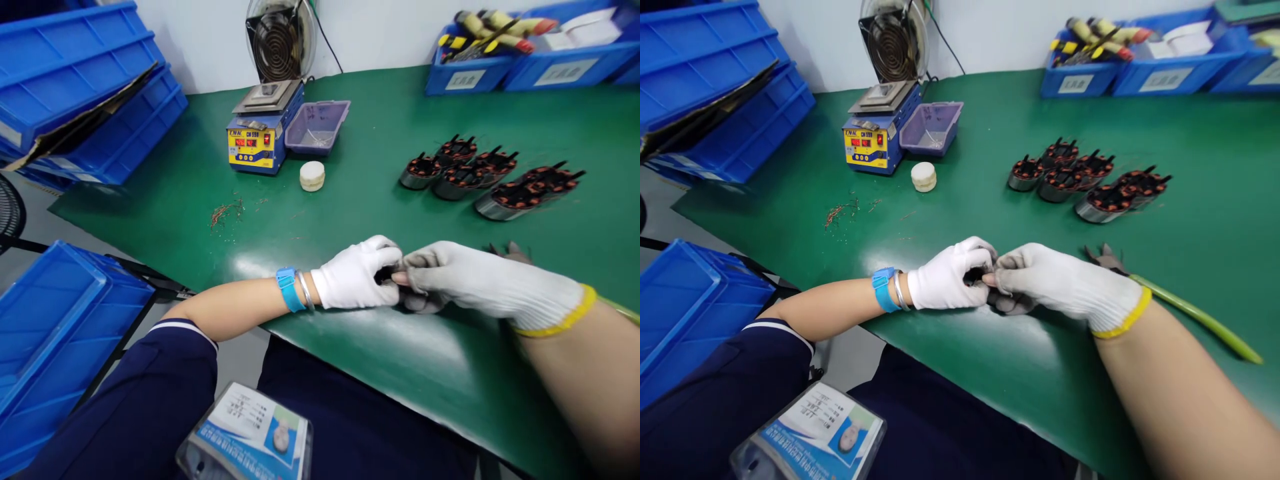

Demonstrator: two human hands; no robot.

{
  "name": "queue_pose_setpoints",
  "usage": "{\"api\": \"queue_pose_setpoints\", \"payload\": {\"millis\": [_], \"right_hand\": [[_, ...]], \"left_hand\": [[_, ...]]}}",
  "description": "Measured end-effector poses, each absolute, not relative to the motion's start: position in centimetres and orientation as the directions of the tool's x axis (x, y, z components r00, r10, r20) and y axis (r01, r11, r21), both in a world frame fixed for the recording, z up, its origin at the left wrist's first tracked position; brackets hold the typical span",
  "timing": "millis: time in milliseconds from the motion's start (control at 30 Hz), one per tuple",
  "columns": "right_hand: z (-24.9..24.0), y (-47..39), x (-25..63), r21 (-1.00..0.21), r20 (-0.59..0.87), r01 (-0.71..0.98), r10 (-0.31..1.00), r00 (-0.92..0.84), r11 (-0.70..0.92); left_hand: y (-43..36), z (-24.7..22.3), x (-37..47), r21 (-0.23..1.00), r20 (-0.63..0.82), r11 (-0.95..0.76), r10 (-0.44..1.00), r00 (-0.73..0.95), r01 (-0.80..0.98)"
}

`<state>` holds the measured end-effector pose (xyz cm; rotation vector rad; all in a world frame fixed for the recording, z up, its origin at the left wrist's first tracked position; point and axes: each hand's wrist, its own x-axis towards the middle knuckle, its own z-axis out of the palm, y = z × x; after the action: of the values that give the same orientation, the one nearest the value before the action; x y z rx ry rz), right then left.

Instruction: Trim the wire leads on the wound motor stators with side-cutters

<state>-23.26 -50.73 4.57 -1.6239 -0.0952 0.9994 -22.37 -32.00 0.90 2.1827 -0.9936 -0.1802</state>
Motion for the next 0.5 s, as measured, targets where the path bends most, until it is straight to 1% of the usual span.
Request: {"api": "queue_pose_setpoints", "payload": {"millis": [67, 133, 300, 400, 500], "right_hand": [[4.2, -50.5, -23.4, -0.829, -0.549, -0.489, 0.561, 0.62, -0.271], [3.9, -50.7, -23.6, -0.826, -0.548, -0.506, 0.563, 0.618, -0.25], [3.9, -50.9, -24.1, -0.842, -0.528, -0.487, 0.54, 0.656, -0.231], [4.0, -50.5, -24.6, -0.843, -0.538, -0.451, 0.443, 0.718, -0.293], [4.2, -50.4, -25.4, -0.846, -0.523, -0.428, 0.347, 0.778, -0.317]], "left_hand": [[-31.9, 1.0, -22.4, 0.688, 0.157, -0.429, -0.699, 0.697, -0.585], [-31.9, 1.0, -22.4, 0.711, 0.163, -0.41, -0.693, 0.702, -0.571], [-31.8, 1.1, -22.7, 0.766, 0.166, -0.376, -0.667, 0.726, -0.521], [-31.7, 1.2, -22.8, 0.824, 0.141, -0.351, -0.633, 0.761, -0.445], [-31.2, 1.2, -21.9, 0.938, 0.045, -0.242, -0.622, 0.782, -0.247]]}}
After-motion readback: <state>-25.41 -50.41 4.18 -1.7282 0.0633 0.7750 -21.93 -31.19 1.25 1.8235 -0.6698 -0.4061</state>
